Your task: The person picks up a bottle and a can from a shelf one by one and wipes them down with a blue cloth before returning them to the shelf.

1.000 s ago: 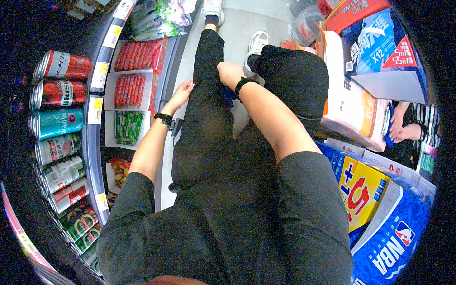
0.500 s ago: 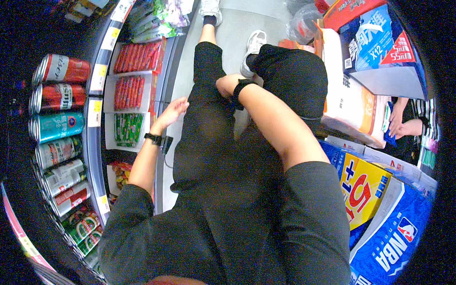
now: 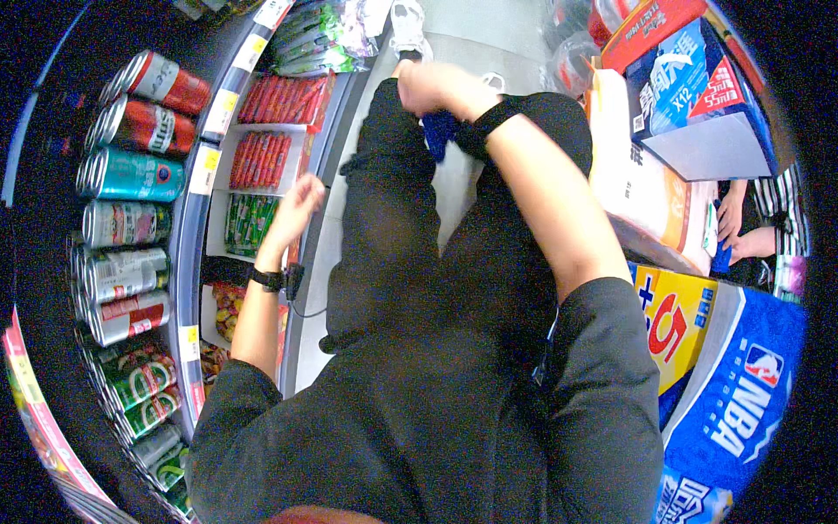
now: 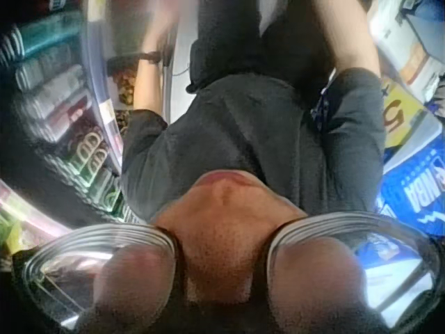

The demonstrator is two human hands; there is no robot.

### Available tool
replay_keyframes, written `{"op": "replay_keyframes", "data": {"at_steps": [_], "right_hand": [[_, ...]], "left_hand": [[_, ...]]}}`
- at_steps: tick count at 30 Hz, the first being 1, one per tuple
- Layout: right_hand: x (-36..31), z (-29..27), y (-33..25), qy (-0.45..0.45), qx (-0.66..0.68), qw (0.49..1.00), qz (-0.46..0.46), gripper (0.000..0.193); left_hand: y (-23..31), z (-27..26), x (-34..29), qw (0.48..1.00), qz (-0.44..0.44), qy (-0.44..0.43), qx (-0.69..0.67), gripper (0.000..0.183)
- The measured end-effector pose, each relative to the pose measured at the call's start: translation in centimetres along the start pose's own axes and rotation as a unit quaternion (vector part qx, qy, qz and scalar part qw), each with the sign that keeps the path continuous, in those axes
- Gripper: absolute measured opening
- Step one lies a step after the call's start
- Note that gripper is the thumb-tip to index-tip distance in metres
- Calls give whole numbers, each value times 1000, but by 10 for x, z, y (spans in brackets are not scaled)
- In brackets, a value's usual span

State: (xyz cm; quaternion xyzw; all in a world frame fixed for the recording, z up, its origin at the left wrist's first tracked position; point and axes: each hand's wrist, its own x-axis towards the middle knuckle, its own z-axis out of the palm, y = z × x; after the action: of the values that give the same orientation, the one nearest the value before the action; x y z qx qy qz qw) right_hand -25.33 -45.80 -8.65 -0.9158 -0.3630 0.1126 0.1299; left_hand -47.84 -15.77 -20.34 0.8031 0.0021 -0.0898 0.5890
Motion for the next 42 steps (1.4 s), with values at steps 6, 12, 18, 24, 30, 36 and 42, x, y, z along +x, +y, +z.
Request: {"op": "replay_keyframes", "data": {"at_steps": [6,12,18,24,30,36,42], "right_hand": [[-71,-171,-25,235,208,947,63,31],[-96,-183,19,296,254,918,74,29],[-94,-90,69,184,115,951,219,18],[-89,49,110,-3,101,967,235,44],[-82,103,108,46,117,959,254,34],[-90,93,113,6,119,971,207,20],[-99,61,104,-89,201,964,147,14]], "left_hand": [[236,28,20,964,238,57,101,16],[310,63,74,921,252,-15,298,31],[174,91,171,989,55,44,131,37],[77,147,173,962,-136,-164,173,50],[41,163,170,952,-50,-102,285,35],[74,144,165,945,-52,-110,302,28],[88,129,144,905,-7,-219,364,24]]}}
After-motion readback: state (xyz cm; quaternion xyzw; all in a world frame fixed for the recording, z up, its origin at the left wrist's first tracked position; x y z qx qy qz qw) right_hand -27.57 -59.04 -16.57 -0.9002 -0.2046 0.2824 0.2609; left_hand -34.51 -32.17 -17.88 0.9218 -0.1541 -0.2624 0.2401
